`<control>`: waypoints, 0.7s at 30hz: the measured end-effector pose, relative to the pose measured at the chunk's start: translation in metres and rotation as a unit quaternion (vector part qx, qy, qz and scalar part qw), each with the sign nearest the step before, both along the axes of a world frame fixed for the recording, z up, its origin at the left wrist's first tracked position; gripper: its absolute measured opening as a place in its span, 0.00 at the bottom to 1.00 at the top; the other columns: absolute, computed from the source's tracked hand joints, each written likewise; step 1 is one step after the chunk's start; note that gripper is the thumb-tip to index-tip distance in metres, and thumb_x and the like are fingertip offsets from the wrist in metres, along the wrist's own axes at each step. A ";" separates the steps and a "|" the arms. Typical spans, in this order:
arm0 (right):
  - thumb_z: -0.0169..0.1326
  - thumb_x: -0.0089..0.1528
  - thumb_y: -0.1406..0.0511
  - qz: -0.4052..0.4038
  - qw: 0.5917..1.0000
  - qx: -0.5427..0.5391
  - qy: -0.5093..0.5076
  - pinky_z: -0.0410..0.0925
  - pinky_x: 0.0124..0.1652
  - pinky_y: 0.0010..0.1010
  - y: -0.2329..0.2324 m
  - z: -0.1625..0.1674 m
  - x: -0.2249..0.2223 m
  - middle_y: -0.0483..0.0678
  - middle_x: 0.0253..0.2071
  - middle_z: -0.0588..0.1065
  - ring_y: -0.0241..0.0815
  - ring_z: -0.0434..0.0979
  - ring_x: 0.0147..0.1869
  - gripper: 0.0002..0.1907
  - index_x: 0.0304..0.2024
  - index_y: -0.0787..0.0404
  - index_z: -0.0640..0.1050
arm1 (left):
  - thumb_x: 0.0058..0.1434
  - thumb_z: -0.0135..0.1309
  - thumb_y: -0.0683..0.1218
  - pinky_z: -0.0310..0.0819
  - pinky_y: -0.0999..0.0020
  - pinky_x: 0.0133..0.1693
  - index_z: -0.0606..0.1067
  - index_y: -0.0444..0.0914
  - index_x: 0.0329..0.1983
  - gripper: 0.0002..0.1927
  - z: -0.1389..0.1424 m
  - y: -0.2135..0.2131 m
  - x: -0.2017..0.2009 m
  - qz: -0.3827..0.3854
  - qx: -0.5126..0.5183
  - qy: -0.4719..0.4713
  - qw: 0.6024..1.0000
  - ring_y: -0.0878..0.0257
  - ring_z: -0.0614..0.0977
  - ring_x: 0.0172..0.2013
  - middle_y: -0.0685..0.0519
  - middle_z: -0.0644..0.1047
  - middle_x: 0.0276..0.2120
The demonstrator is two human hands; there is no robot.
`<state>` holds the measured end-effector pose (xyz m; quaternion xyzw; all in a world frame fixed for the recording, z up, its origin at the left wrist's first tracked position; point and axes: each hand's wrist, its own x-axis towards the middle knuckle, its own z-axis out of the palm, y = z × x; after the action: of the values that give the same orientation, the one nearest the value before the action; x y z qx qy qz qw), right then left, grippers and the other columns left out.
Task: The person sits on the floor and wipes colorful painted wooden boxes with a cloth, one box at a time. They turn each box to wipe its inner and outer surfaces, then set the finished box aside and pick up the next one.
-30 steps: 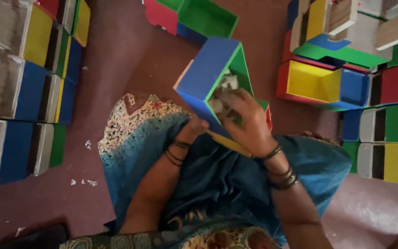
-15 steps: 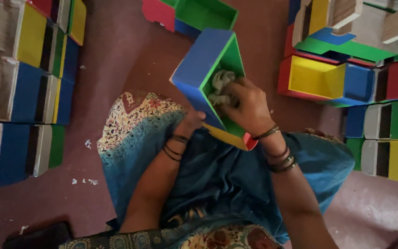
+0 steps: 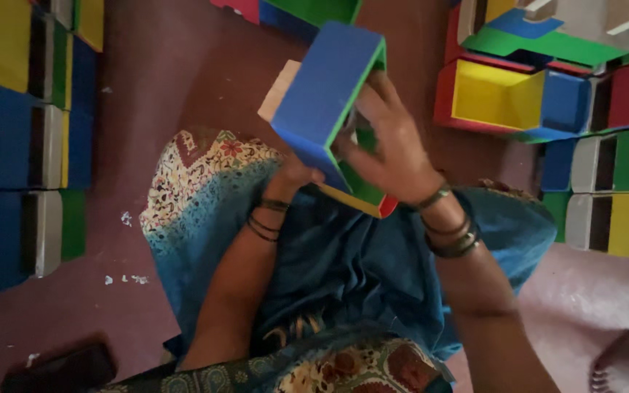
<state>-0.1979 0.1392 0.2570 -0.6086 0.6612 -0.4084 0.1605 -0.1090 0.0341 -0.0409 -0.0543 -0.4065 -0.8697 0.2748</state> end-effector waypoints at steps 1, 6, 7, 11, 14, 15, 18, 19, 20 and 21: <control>0.59 0.61 0.74 -0.011 1.000 -0.013 0.012 0.73 0.55 0.35 -0.002 -0.004 0.002 0.60 0.62 0.68 0.50 0.76 0.62 0.27 0.63 0.66 0.71 | 0.48 0.77 0.51 0.75 0.58 0.56 0.66 0.37 0.66 0.46 0.001 0.000 0.001 0.000 -0.015 0.000 1.000 0.59 0.76 0.56 0.51 0.74 0.57; 0.61 0.56 0.72 -0.032 0.997 0.035 -0.063 0.73 0.49 0.37 0.000 -0.035 0.008 0.55 0.50 0.74 0.53 0.80 0.52 0.17 0.49 0.64 0.78 | 0.44 0.77 0.49 0.77 0.60 0.54 0.68 0.36 0.67 0.48 -0.017 -0.005 0.007 0.017 -0.077 -0.035 0.996 0.59 0.77 0.55 0.51 0.75 0.58; 0.61 0.55 0.71 -0.009 0.999 0.048 -0.025 0.73 0.49 0.38 0.004 -0.037 0.005 0.56 0.49 0.74 0.54 0.79 0.52 0.18 0.48 0.64 0.79 | 0.43 0.75 0.48 0.79 0.62 0.52 0.69 0.36 0.67 0.47 -0.022 -0.007 0.007 0.063 -0.142 -0.054 0.986 0.60 0.79 0.53 0.51 0.76 0.57; 0.61 0.52 0.68 0.076 0.985 0.091 0.125 0.73 0.49 0.42 0.021 -0.027 -0.009 0.52 0.47 0.75 0.55 0.78 0.50 0.15 0.43 0.57 0.82 | 0.40 0.80 0.41 0.83 0.57 0.43 0.72 0.32 0.63 0.46 -0.028 -0.008 0.010 -0.054 -0.079 -0.111 0.989 0.55 0.82 0.44 0.45 0.79 0.48; 0.64 0.49 0.65 -0.023 0.933 0.179 0.312 0.71 0.40 0.44 0.038 0.001 -0.007 0.53 0.46 0.76 0.55 0.77 0.49 0.15 0.40 0.53 0.84 | 0.41 0.77 0.38 0.83 0.58 0.45 0.75 0.32 0.58 0.39 -0.018 -0.010 0.014 -0.012 -0.198 -0.124 0.972 0.57 0.83 0.45 0.47 0.81 0.47; 0.64 0.54 0.65 -0.062 0.920 0.169 0.348 0.71 0.41 0.43 0.045 0.015 -0.010 0.52 0.48 0.76 0.54 0.77 0.49 0.16 0.46 0.56 0.83 | 0.42 0.75 0.38 0.81 0.58 0.49 0.73 0.33 0.60 0.39 -0.014 -0.012 0.015 -0.018 -0.113 -0.087 0.990 0.57 0.82 0.48 0.48 0.79 0.49; 0.64 0.58 0.66 -0.157 0.895 0.161 0.385 0.72 0.47 0.43 0.069 0.060 -0.024 0.51 0.48 0.74 0.53 0.75 0.54 0.18 0.52 0.55 0.83 | 0.52 0.65 0.36 0.78 0.59 0.57 0.72 0.36 0.63 0.33 -0.009 -0.016 0.012 0.037 -0.052 -0.050 0.997 0.57 0.80 0.55 0.49 0.77 0.54; 0.63 0.58 0.67 -0.152 0.913 0.123 0.359 0.72 0.49 0.42 0.073 0.065 -0.024 0.53 0.51 0.73 0.53 0.75 0.55 0.18 0.52 0.56 0.81 | 0.59 0.59 0.35 0.78 0.59 0.57 0.73 0.37 0.63 0.27 -0.010 -0.017 0.009 0.098 -0.167 -0.090 0.977 0.58 0.81 0.56 0.49 0.78 0.54; 0.62 0.58 0.68 -0.146 0.929 0.085 0.330 0.72 0.52 0.41 0.075 0.068 -0.024 0.54 0.53 0.73 0.54 0.74 0.57 0.19 0.53 0.56 0.80 | 0.66 0.52 0.34 0.79 0.60 0.58 0.74 0.37 0.64 0.22 -0.011 -0.017 0.006 0.158 -0.279 -0.129 0.938 0.59 0.81 0.56 0.49 0.79 0.54; 0.61 0.58 0.69 -0.141 0.942 0.046 0.300 0.72 0.54 0.40 0.077 0.067 -0.022 0.56 0.56 0.72 0.55 0.74 0.58 0.19 0.53 0.56 0.79 | 0.66 0.53 0.36 0.77 0.60 0.59 0.73 0.37 0.64 0.22 -0.013 -0.015 0.004 0.131 -0.177 -0.108 0.969 0.59 0.80 0.57 0.50 0.78 0.55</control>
<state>-0.2201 0.2161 0.3242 -0.5952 0.7758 -0.1947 -0.0769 -0.1049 0.0192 -0.0541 0.0460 -0.5852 -0.7406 0.3270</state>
